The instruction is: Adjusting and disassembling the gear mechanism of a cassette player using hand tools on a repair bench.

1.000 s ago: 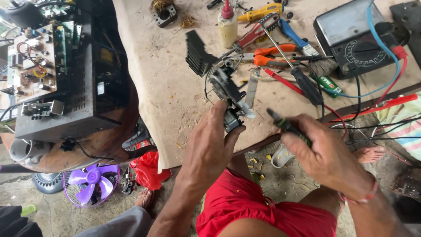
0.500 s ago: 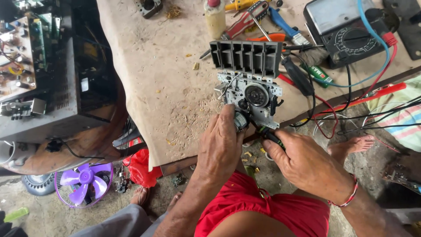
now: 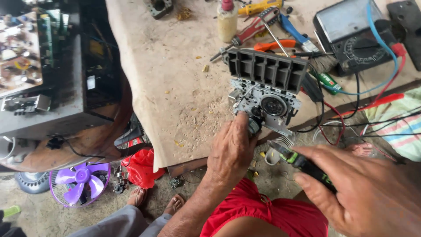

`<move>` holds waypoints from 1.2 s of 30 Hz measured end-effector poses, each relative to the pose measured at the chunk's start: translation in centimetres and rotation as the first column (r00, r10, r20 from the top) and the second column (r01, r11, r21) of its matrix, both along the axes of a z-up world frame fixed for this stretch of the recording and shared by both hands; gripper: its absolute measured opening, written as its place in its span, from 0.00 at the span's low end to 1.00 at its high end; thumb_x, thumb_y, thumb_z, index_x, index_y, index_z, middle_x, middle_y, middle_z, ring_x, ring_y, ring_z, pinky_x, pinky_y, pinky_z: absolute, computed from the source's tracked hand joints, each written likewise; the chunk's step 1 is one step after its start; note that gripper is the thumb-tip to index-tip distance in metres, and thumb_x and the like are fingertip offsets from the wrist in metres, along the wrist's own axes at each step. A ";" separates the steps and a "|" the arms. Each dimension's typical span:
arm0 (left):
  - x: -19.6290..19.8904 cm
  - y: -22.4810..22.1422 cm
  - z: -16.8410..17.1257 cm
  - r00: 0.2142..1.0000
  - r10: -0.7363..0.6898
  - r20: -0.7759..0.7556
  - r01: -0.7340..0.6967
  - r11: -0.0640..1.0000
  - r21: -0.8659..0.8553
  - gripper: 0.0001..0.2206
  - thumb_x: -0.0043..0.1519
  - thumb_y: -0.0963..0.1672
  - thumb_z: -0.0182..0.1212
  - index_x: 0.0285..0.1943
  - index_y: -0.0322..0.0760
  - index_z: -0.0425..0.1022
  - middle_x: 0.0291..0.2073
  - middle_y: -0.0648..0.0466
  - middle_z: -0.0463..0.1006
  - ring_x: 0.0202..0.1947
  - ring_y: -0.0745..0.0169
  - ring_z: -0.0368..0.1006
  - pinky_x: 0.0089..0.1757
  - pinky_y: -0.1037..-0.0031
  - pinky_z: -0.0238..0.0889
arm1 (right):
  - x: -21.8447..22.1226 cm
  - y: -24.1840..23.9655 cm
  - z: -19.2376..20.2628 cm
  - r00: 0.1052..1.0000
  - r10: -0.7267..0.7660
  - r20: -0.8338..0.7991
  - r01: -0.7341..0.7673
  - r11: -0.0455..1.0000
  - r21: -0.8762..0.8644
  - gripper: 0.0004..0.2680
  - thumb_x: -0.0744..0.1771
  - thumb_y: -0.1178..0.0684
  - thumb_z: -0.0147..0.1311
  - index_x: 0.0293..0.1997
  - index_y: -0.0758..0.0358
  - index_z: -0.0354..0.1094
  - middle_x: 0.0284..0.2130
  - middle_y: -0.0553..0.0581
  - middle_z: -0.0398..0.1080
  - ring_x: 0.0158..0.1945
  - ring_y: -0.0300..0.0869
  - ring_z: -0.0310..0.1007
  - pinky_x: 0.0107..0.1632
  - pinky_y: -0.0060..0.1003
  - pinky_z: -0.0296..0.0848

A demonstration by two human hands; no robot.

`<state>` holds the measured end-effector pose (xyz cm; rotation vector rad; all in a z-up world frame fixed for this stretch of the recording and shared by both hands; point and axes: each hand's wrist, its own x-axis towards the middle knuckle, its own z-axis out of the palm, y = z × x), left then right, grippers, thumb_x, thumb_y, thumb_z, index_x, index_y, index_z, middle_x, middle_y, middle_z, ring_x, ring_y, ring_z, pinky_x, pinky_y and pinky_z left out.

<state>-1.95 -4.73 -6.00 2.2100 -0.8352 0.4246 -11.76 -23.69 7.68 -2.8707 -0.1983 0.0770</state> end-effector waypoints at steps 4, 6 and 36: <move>-0.3 0.4 1.0 0.986 -0.045 -0.163 0.054 0.997 0.048 0.14 0.55 0.34 0.58 0.48 0.33 0.61 0.31 0.47 0.70 0.31 0.48 0.63 0.32 0.61 0.59 | 5.4 4.7 7.2 0.826 0.341 0.449 -0.337 0.937 -0.091 0.15 0.70 0.41 0.53 0.56 0.61 0.69 0.43 0.56 0.76 0.40 0.50 0.78 0.39 0.49 0.75; 0.3 -0.1 0.8 0.986 -0.105 -0.130 0.110 0.993 0.030 0.14 0.55 0.35 0.57 0.48 0.31 0.63 0.33 0.45 0.71 0.34 0.46 0.65 0.36 0.60 0.60 | 7.0 4.9 8.8 0.721 0.431 0.542 -0.427 0.893 -0.141 0.14 0.72 0.43 0.60 0.54 0.62 0.67 0.41 0.57 0.75 0.39 0.52 0.76 0.42 0.51 0.76; -0.3 0.5 -0.3 0.998 -0.003 0.061 0.001 0.999 0.034 0.21 0.60 0.42 0.72 0.60 0.31 0.72 0.58 0.40 0.78 0.56 0.46 0.78 0.55 0.59 0.71 | 3.3 0.1 -5.2 0.853 -0.258 -0.453 0.286 0.958 -0.007 0.14 0.70 0.36 0.45 0.35 0.52 0.68 0.25 0.61 0.78 0.39 0.62 0.77 0.44 0.53 0.68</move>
